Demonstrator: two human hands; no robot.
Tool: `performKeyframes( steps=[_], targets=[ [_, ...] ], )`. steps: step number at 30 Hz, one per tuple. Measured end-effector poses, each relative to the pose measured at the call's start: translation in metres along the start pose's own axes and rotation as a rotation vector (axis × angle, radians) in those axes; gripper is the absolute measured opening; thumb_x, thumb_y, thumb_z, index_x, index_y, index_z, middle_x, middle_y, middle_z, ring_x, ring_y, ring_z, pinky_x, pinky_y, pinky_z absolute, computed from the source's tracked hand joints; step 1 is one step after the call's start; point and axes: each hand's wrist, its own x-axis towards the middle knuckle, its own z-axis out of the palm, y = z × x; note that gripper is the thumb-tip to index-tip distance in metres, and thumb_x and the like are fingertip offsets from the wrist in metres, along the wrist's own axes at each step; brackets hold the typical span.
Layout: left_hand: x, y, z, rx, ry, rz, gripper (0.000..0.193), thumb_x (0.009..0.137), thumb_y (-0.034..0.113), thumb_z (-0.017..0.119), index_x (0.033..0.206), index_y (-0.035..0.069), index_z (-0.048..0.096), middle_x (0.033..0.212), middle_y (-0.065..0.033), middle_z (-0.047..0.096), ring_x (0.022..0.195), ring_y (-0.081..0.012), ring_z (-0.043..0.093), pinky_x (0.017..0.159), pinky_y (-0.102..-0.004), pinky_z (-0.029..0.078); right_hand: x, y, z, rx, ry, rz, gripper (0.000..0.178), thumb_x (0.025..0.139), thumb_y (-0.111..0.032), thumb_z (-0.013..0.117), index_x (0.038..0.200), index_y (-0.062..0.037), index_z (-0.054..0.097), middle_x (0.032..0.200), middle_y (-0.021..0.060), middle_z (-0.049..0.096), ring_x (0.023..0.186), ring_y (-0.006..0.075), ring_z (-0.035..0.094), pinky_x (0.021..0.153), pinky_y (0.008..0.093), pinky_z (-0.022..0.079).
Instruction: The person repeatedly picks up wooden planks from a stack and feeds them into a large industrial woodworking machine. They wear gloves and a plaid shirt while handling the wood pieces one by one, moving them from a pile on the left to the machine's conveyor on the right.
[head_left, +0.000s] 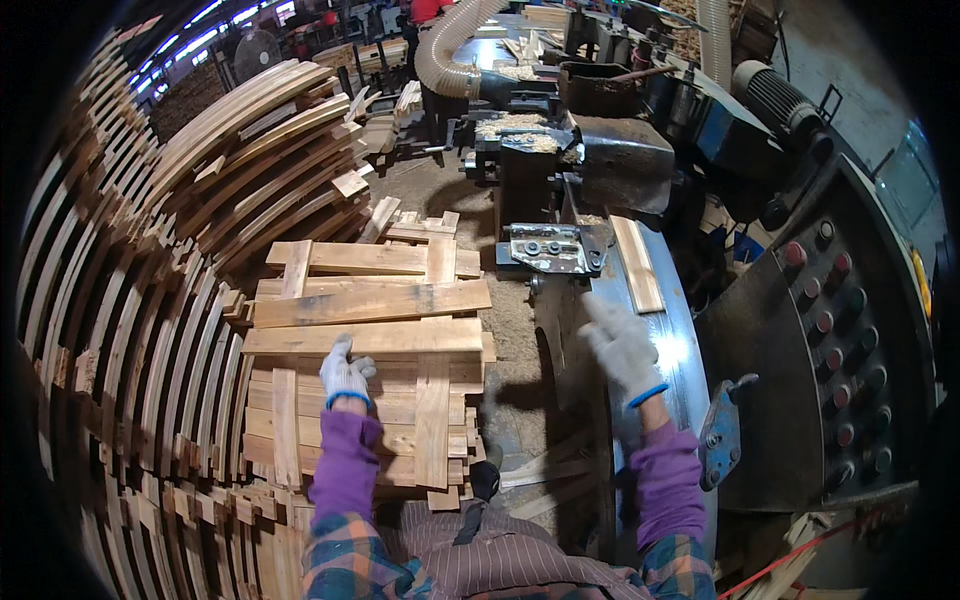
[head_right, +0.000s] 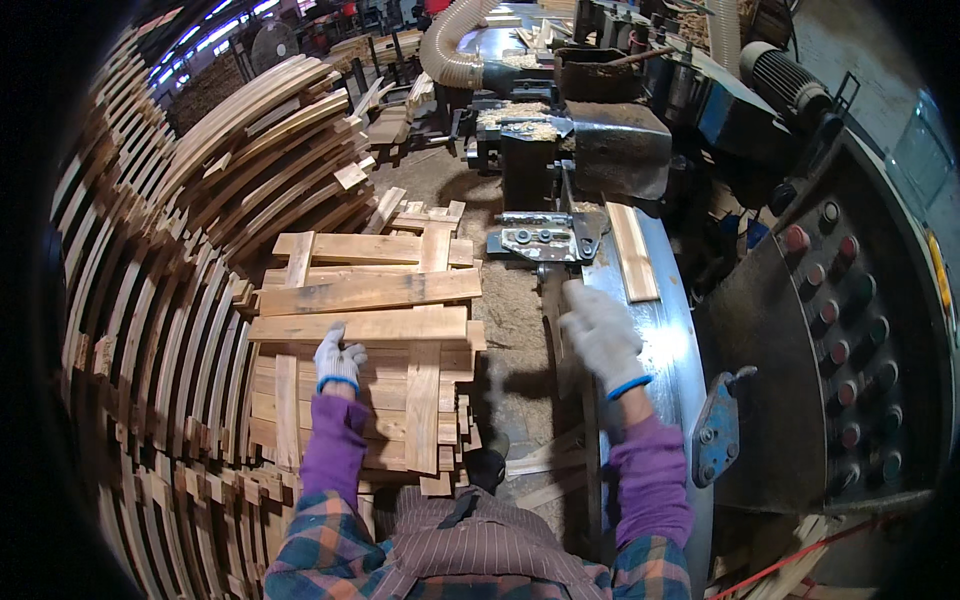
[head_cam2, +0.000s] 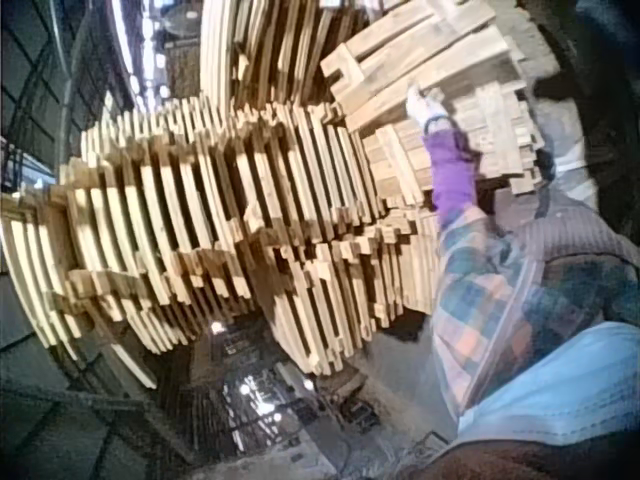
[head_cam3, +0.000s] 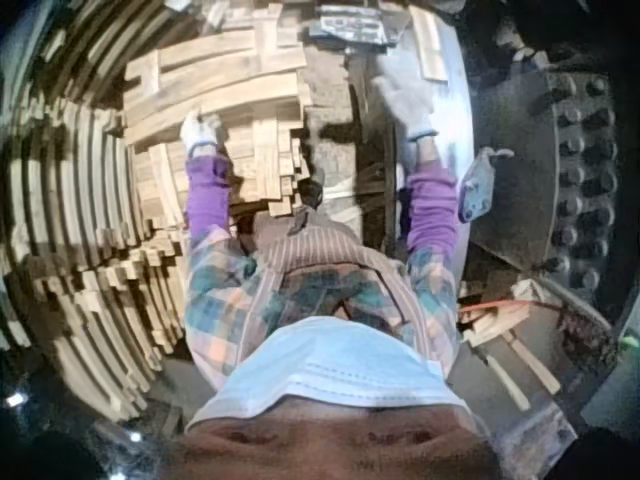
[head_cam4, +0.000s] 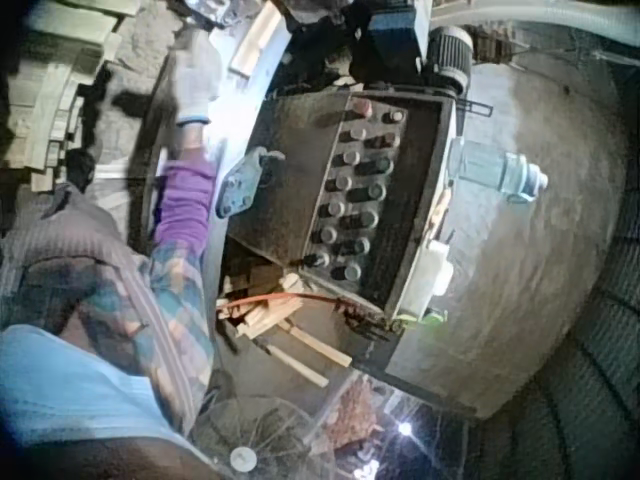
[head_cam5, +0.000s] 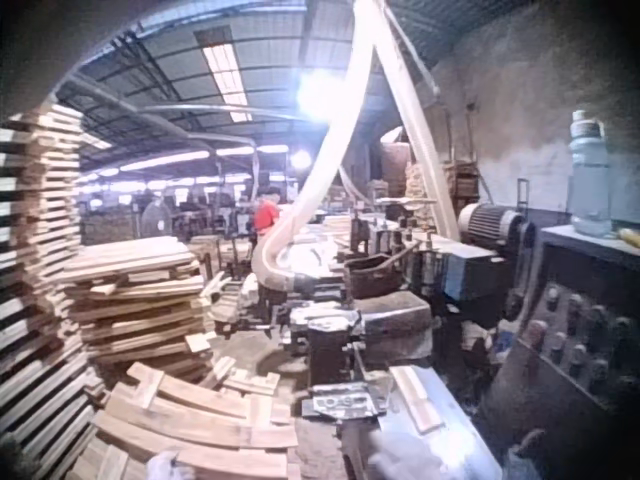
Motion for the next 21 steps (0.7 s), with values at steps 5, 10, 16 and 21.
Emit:
performKeyframes(
  steps=[5,10,16,21],
  targets=[
    [-0.166,-0.035,0.037,0.402,-0.694,0.55,0.038,0.079,0.0,0.068,0.116,0.004,0.061,0.103,-0.0107,0.064,0.077,-0.0245,0.067,0.059,-0.0371,0.056,-0.039,-0.146,-0.068,-0.134,-0.519,-0.24,0.083,0.086,-0.053,0.062,0.144,0.002,0.04,0.144,0.0327,0.039,0.128,0.0453,0.044,0.107,0.0475,0.038],
    [-0.23,-0.089,0.073,0.159,-1.004,-0.404,0.022,0.094,0.015,0.062,0.111,0.001,0.059,0.088,-0.013,0.068,0.063,-0.0177,0.067,0.055,-0.0257,0.057,-0.184,-0.142,-0.116,-0.078,-0.25,0.221,0.067,0.078,-0.031,0.073,0.135,-0.003,0.052,0.14,0.0231,0.049,0.108,0.0406,0.057,0.093,0.0447,0.045],
    [-0.071,-0.018,0.085,1.501,-0.572,0.93,0.087,0.083,0.041,0.068,0.152,0.007,0.028,0.147,-0.0169,0.044,0.121,-0.0312,0.056,0.102,-0.0394,0.046,-0.293,-0.139,-0.097,-0.42,-0.187,0.755,0.059,0.087,-0.024,0.063,0.139,0.0006,0.049,0.151,0.0222,0.04,0.128,0.0403,0.047,0.108,0.0449,0.036],
    [0.033,0.059,0.053,2.355,-0.191,0.702,0.116,0.061,0.048,0.082,0.155,0.013,0.023,0.159,-0.0133,0.029,0.146,-0.0377,0.024,0.119,-0.0551,0.014,-0.182,-0.017,-0.044,-0.825,-0.202,0.408,0.046,0.097,-0.023,0.051,0.14,-0.0077,0.052,0.148,0.0176,0.043,0.138,0.0369,0.035,0.117,0.0453,0.027]
  ],
)
